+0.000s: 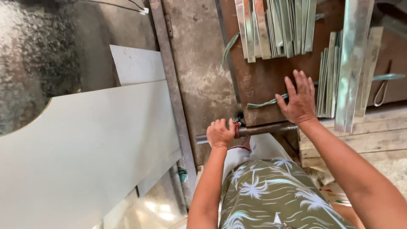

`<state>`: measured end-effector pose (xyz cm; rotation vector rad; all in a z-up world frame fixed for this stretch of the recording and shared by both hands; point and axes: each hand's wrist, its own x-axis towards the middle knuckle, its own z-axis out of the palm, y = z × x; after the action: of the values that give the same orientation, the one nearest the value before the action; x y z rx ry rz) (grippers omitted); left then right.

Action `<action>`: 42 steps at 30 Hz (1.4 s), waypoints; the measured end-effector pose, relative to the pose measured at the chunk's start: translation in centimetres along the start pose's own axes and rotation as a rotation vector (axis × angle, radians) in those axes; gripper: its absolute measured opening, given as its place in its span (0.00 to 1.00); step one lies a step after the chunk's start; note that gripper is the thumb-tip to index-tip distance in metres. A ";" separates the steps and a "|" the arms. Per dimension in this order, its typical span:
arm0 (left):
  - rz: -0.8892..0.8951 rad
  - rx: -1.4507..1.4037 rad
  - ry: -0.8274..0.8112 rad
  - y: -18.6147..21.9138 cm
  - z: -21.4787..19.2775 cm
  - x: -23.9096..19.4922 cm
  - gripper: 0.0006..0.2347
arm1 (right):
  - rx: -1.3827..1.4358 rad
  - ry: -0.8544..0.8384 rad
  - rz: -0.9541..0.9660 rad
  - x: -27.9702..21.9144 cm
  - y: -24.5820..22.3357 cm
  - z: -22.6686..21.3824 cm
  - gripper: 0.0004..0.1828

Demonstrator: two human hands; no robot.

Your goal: Organizing, measuring, and bundling small metal strips on a workshop table.

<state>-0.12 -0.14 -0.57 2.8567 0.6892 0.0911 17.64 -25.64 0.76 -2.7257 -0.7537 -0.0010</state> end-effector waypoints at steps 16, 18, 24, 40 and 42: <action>-0.003 -0.072 0.036 0.0 1.0 -0.6 0.14 | 0.031 -0.013 -0.012 0.1 0.1 -0.3 0.37; -0.025 -0.067 0.039 -0.1 1.0 -0.9 0.14 | 0.032 -0.009 -0.033 -0.3 0.0 -0.2 0.37; -0.062 -0.097 -0.032 -0.1 1.3 -1.1 0.14 | 0.024 -0.003 -0.026 -0.3 0.0 -0.2 0.37; 0.089 -0.338 0.054 4.3 -2.8 1.1 0.27 | 0.035 0.098 -0.028 -0.7 0.2 0.4 0.37; 0.131 -0.330 0.053 5.4 -2.7 1.1 0.24 | 0.013 0.117 -0.015 -0.8 0.3 0.9 0.38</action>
<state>3.00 -3.83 3.18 2.5847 0.4473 0.2739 17.00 -26.07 -0.22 -2.6806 -0.7381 -0.1575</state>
